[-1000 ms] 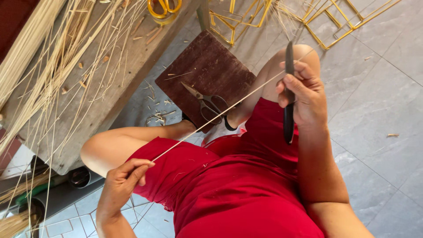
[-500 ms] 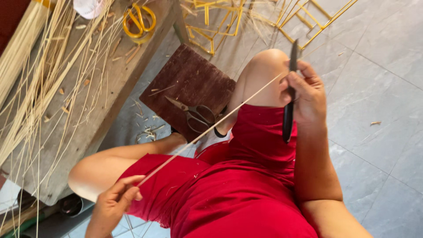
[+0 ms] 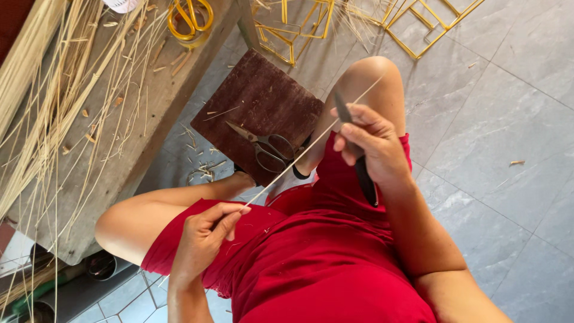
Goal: The person sits on the floor and shaves thin bamboo strips with a knife, drawing the blade along the strip to smooth and thin it. They reposition the strip in their hands repeatedly and set the knife down on a wooden board beside them between passes.
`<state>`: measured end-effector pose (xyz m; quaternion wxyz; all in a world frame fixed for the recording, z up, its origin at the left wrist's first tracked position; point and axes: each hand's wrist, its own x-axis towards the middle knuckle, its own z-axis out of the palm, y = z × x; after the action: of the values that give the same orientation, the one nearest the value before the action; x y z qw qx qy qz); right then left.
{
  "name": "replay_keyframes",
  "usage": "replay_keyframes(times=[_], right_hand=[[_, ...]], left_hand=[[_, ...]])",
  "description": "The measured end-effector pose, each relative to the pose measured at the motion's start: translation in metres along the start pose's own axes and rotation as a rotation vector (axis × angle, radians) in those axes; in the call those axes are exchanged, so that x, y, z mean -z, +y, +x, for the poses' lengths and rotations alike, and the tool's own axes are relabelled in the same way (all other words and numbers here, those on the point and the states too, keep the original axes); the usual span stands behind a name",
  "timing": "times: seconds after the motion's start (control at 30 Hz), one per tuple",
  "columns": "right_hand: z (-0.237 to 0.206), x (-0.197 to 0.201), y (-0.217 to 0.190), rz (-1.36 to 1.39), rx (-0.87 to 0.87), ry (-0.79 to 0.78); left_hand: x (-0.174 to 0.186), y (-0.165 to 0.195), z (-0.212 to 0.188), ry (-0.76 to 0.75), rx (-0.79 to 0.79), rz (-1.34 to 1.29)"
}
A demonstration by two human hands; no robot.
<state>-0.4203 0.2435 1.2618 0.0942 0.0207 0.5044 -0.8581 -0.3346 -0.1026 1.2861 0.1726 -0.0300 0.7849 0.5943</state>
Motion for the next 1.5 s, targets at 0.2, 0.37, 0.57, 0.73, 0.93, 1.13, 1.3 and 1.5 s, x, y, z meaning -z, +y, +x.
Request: replay_keyframes(times=[0.2, 0.37, 0.57, 0.73, 0.93, 1.13, 1.3, 1.5], right_hand=[[0.001, 0.039, -0.010, 0.117, 0.069, 0.088], [-0.002, 0.037, -0.023, 0.162, 0.138, 0.143], [-0.023, -0.025, -0.001, -0.302, -0.194, -0.108], [-0.024, -0.062, 0.019, -0.227, -0.299, -0.345], [-0.028, -0.073, 0.025, -0.317, -0.324, -0.416], [-0.031, -0.074, 0.029, -0.244, -0.342, -0.383], [-0.031, -0.069, 0.027, -0.165, -0.347, -0.364], [-0.033, -0.065, 0.032, -0.162, -0.355, -0.334]], left_hand=[[0.017, -0.013, -0.012, -0.020, 0.041, 0.013], [0.013, -0.013, -0.013, 0.048, 0.030, 0.007], [-0.011, 0.001, 0.001, 0.052, -0.054, -0.032], [-0.023, 0.013, 0.006, 0.027, -0.094, -0.021], [-0.036, 0.016, 0.011, 0.038, -0.119, -0.066], [-0.041, 0.014, 0.011, 0.024, -0.124, -0.152], [-0.036, 0.015, 0.008, -0.015, -0.149, -0.158], [-0.037, 0.016, 0.006, 0.001, -0.141, -0.134]])
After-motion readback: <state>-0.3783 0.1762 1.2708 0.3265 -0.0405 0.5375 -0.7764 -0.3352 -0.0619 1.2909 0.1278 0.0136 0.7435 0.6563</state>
